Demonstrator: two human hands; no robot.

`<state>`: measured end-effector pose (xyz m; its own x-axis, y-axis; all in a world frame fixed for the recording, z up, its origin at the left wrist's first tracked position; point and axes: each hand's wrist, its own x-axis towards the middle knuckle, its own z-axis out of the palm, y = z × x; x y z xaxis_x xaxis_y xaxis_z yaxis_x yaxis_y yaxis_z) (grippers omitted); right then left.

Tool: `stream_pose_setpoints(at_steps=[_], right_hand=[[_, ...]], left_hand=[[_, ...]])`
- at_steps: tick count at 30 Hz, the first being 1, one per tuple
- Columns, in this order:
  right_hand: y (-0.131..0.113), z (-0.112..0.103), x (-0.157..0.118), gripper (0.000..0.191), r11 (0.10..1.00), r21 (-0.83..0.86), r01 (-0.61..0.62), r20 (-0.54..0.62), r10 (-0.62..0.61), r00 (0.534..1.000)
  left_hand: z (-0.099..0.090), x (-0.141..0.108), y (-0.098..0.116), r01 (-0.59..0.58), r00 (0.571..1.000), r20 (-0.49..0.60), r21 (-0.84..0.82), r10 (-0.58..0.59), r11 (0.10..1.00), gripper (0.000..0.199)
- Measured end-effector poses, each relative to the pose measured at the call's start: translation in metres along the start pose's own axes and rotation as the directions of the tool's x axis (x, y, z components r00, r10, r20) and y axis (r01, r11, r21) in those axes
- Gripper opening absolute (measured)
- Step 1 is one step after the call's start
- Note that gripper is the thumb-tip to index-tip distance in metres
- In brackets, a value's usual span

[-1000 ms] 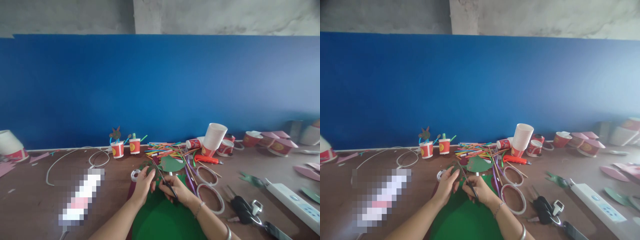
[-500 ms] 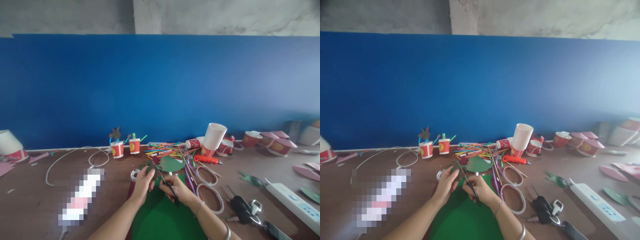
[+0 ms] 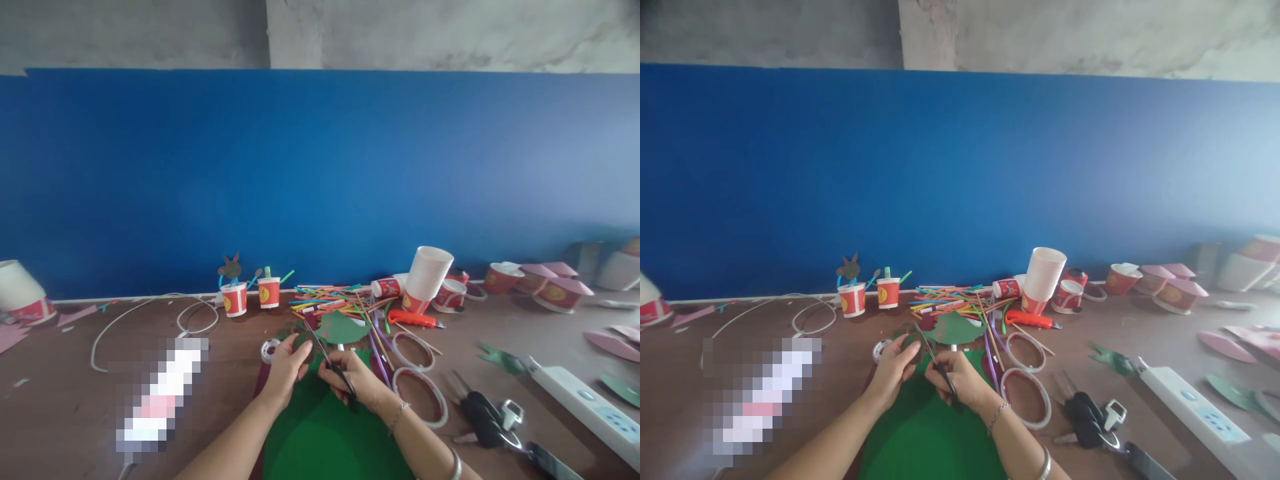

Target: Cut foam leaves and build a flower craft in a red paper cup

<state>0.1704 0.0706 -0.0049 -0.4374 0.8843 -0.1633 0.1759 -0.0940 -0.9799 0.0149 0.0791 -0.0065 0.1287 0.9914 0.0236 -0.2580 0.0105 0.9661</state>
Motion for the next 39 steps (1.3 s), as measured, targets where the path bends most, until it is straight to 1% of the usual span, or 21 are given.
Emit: stream_pose_setpoints(at_steps=[5, 10, 14, 19, 21, 28, 39], right_hand=[[-0.0008, -0.0010, -0.0003, 0.027, 1.000, -0.016, 0.007, 0.012, -0.007, 1.000], [-0.0008, -0.0014, -0.0001, 0.028, 1.000, -0.029, 0.007, 0.013, -0.007, 1.000], [-0.0022, -0.0011, -0.0006, 0.030, 1.000, -0.020, -0.009, 0.015, 0.010, 1.000], [-0.0035, -0.0001, -0.0010, 0.032, 1.000, 0.014, -0.009, 0.008, 0.009, 1.000], [-0.0031, -0.0003, -0.0009, 0.032, 1.000, 0.004, -0.007, 0.004, 0.007, 1.000], [-0.0025, -0.0023, -0.0010, 0.031, 0.999, -0.038, -0.002, 0.000, 0.002, 1.000], [-0.0029, -0.0023, -0.0006, 0.031, 0.999, -0.037, 0.000, 0.009, 0.000, 1.000]], left_hand=[[-0.0009, 0.0018, -0.0029, -0.020, 0.999, -0.034, -0.008, 0.020, 1.000, 0.028], [0.0013, 0.0003, -0.0012, -0.015, 0.998, -0.062, 0.014, 0.016, 1.000, 0.029], [0.0023, -0.0009, 0.0005, -0.002, 0.999, -0.036, -0.026, 0.001, 1.000, 0.029], [0.0023, -0.0015, 0.0021, 0.011, 0.999, 0.044, -0.018, -0.010, 1.000, 0.027], [0.0022, -0.0018, 0.0023, 0.019, 0.999, 0.050, -0.022, -0.018, 1.000, 0.027], [0.0016, -0.0014, 0.0010, 0.029, 1.000, 0.006, -0.032, -0.028, 0.999, 0.027], [0.0002, -0.0004, -0.0006, 0.012, 0.999, -0.030, -0.020, -0.013, 1.000, 0.029]])
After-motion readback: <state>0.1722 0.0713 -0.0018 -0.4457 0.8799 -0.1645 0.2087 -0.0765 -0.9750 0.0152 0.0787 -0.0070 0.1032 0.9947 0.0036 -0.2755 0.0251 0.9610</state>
